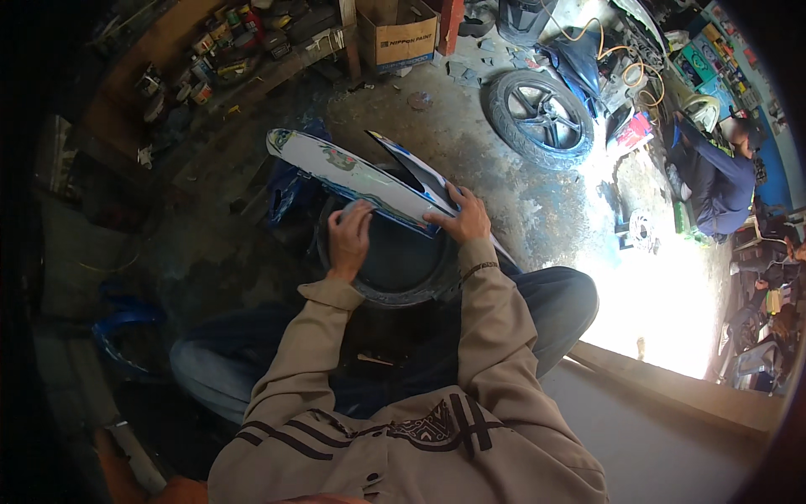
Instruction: The person rubs a round sanding pad against the surface of a motorcycle fairing while holding it over a bucket of water.
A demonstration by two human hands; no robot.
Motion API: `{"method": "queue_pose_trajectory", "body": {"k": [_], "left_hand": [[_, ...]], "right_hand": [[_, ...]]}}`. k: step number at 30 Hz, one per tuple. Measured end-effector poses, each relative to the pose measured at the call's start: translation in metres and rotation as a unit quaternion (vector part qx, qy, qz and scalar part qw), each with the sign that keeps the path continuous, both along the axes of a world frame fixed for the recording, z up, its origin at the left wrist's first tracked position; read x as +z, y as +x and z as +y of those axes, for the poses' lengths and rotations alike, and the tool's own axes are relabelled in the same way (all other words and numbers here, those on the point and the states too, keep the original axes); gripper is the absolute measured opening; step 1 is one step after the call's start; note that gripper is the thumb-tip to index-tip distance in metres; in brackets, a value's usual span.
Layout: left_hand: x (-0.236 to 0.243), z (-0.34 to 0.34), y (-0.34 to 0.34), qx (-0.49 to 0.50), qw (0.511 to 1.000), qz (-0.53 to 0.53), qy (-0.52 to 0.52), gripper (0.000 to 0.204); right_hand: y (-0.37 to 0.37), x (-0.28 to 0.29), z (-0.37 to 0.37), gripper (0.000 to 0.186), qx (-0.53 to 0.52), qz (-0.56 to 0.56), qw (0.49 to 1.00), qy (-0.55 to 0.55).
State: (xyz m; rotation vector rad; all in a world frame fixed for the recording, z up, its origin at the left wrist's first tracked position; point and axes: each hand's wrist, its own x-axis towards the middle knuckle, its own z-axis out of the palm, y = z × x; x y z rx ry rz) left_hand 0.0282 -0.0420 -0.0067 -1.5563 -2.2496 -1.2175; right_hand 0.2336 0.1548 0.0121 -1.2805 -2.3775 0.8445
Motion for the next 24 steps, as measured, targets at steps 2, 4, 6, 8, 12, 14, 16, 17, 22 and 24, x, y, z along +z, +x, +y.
{"method": "queue_pose_trajectory", "body": {"k": [2,4,6,8,12,14,16,17,22,24], "left_hand": [[-0.004,0.005,0.031,-0.036,0.999,-0.013,-0.005,0.015],[-0.007,0.009,0.056,-0.106,0.994,0.024,-0.001,0.016],[-0.009,0.008,0.061,-0.169,0.984,0.046,0.009,0.017],[-0.009,0.005,0.049,-0.178,0.982,0.060,0.002,0.019],[-0.009,0.000,0.005,-0.082,0.996,0.022,0.008,0.016],[-0.010,-0.001,-0.005,-0.064,0.998,0.013,0.015,0.016],[-0.011,0.000,-0.002,-0.040,0.999,-0.004,0.019,0.016],[-0.012,0.001,0.004,-0.030,0.999,-0.010,0.027,0.016],[-0.010,0.007,0.040,-0.066,0.998,-0.014,0.021,0.017],[-0.008,0.007,0.049,-0.153,0.988,-0.022,-0.007,0.017]], "right_hand": [[0.001,-0.001,-0.001,0.101,-0.004,-0.001,1.000,-0.005],[0.001,-0.002,0.000,0.101,-0.005,-0.005,1.000,-0.011],[0.002,-0.004,0.000,0.102,-0.013,-0.019,1.000,-0.011],[0.001,-0.005,-0.001,0.102,-0.015,-0.025,1.000,-0.004],[-0.001,-0.005,0.002,0.103,0.001,-0.016,1.000,-0.013],[0.000,-0.007,0.002,0.104,0.004,-0.022,1.000,-0.008],[0.000,-0.009,0.004,0.104,0.001,-0.020,1.000,-0.003],[0.001,-0.011,0.005,0.103,0.003,-0.016,1.000,-0.008],[0.001,-0.016,0.010,0.104,0.031,-0.004,0.999,-0.006],[0.001,-0.015,0.009,0.105,0.028,-0.003,1.000,-0.007]]}}
